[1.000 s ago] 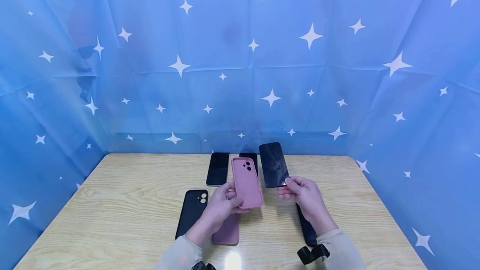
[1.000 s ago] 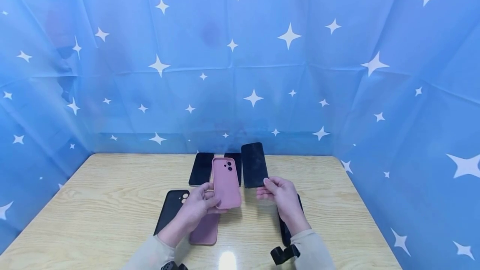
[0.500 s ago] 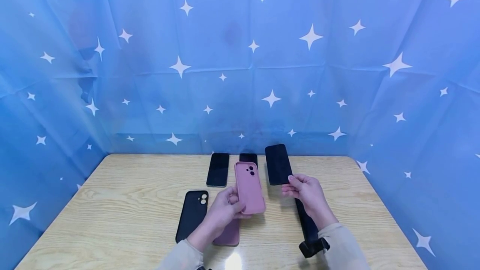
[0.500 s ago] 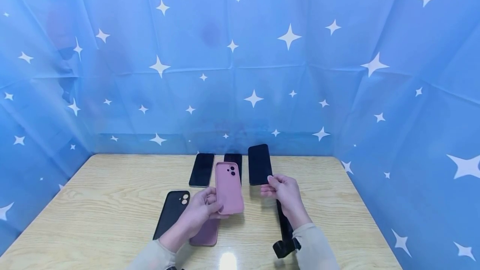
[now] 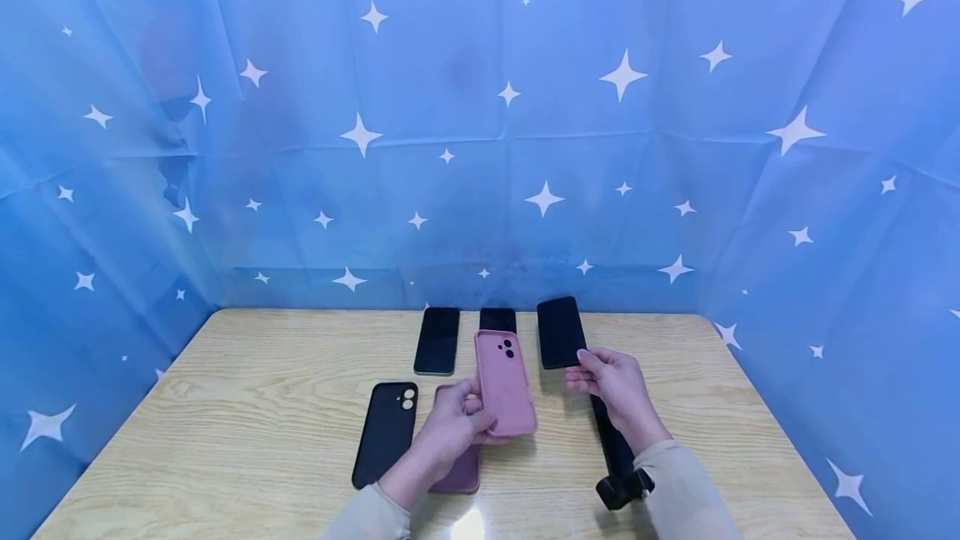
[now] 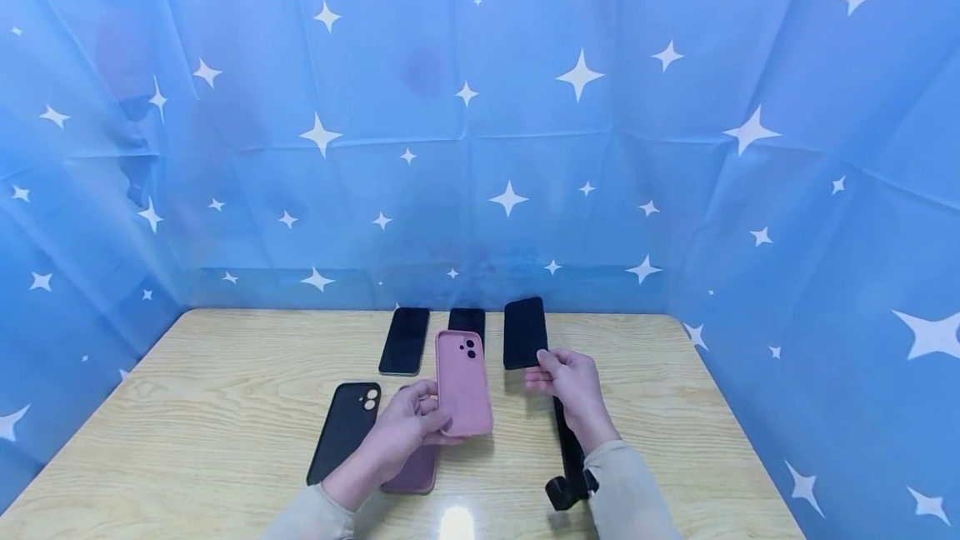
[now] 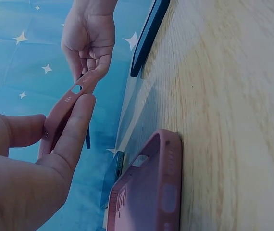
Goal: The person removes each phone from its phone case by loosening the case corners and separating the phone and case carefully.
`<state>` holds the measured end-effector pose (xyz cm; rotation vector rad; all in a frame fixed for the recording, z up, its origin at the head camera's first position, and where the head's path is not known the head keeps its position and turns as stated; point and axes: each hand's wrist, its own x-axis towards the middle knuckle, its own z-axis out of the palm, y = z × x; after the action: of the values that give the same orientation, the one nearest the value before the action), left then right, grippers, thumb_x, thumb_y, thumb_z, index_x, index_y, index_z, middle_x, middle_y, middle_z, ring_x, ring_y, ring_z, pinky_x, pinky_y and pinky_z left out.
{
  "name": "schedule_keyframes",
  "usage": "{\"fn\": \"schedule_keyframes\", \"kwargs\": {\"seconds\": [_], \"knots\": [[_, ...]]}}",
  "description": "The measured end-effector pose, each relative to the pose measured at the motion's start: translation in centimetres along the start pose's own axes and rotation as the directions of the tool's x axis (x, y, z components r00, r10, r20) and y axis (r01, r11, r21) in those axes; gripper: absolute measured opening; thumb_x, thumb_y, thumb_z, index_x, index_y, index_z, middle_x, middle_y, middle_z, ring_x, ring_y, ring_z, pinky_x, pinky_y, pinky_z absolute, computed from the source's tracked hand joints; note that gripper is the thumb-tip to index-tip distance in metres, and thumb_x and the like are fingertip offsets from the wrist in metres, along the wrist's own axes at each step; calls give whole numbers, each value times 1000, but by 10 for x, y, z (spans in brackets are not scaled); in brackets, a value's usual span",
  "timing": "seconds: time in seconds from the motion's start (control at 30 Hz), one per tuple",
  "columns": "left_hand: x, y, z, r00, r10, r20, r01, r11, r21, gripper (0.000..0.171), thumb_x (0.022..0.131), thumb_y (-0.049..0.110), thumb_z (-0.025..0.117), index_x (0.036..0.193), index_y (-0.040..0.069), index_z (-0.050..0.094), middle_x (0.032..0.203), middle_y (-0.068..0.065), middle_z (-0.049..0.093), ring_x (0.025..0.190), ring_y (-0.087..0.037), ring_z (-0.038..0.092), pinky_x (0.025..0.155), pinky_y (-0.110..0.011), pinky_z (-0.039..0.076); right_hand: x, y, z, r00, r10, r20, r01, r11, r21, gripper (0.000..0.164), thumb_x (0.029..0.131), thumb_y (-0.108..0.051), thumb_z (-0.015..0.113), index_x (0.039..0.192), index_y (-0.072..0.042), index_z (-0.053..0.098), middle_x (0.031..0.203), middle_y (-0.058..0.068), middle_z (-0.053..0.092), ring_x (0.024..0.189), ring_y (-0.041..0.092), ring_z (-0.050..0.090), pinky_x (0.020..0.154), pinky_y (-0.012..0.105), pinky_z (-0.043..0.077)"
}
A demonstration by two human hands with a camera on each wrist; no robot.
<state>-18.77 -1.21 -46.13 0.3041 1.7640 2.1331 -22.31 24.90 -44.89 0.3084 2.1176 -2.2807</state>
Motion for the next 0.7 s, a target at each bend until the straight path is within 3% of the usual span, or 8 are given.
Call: {"fn": "schedule_keyframes", "kwargs": {"seconds": [0.33,0.7], "knots": [[-1,-3,3,1000,-7,-11,7,1000,-5,31,96,-15,51,127,-19,48,113,-35,68,105,-41,71,83,-47,66,8,6,0,1000,15,-13,-15,1000,-24,28,107,-7,53,118,19,56,79,10,74,68,13,73,68,24,65],[-2,-5,6,1000,-26,1,26,1000,-6,27,96,-15,50,123,-18,48,109,-32,69,101,-42,72,83,-48,66,16,11,0,999,43,10,-42,995,-87,35,107,-6,51,128,23,52,83,12,75,69,13,72,68,24,64]]}}
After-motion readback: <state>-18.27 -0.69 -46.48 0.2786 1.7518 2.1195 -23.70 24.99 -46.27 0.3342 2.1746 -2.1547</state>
